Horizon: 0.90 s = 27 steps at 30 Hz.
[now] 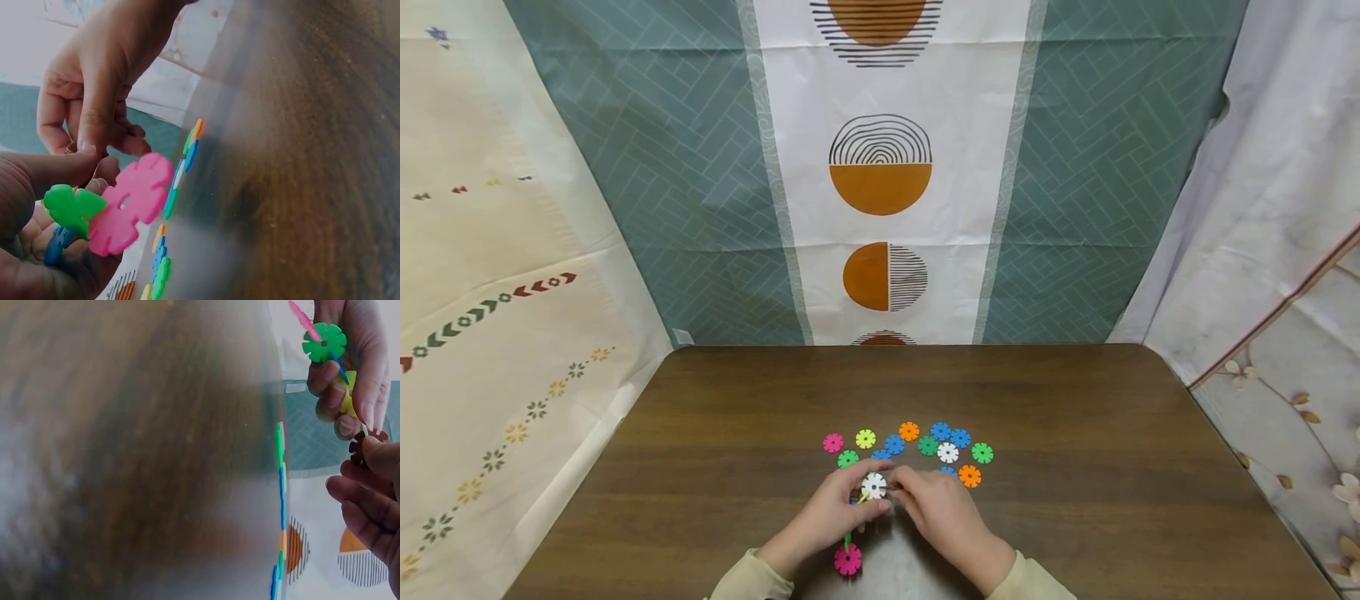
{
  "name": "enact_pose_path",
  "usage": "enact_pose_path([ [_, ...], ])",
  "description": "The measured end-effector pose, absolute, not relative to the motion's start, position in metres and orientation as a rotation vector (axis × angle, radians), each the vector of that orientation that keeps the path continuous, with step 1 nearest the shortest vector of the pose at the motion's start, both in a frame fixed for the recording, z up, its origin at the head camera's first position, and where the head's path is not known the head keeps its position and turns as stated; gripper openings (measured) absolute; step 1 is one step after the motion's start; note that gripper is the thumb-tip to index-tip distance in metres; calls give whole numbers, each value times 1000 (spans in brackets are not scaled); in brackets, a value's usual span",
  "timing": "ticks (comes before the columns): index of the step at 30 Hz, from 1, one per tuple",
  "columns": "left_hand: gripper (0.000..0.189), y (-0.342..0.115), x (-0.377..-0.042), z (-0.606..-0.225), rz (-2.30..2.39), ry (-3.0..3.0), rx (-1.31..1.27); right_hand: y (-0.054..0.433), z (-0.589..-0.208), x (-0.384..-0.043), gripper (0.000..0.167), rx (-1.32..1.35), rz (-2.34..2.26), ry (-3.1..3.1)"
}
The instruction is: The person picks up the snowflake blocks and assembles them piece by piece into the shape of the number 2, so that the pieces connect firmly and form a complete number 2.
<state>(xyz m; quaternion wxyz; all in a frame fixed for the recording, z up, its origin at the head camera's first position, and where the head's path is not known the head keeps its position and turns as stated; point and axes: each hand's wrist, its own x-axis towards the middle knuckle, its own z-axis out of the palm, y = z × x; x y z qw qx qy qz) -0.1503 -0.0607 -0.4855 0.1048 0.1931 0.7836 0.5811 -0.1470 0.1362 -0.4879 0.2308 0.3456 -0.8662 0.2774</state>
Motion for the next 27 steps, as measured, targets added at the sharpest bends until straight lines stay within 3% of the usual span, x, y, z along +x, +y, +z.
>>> enact_pose_path([
  [15,32,-62,-150,-486,1905,2053,456,142,-486,-147,19,881,794,-2435],
  [27,49,-61,-147,-485,1925,2019,500,141,-490,-148,18,899,747,-2348],
])
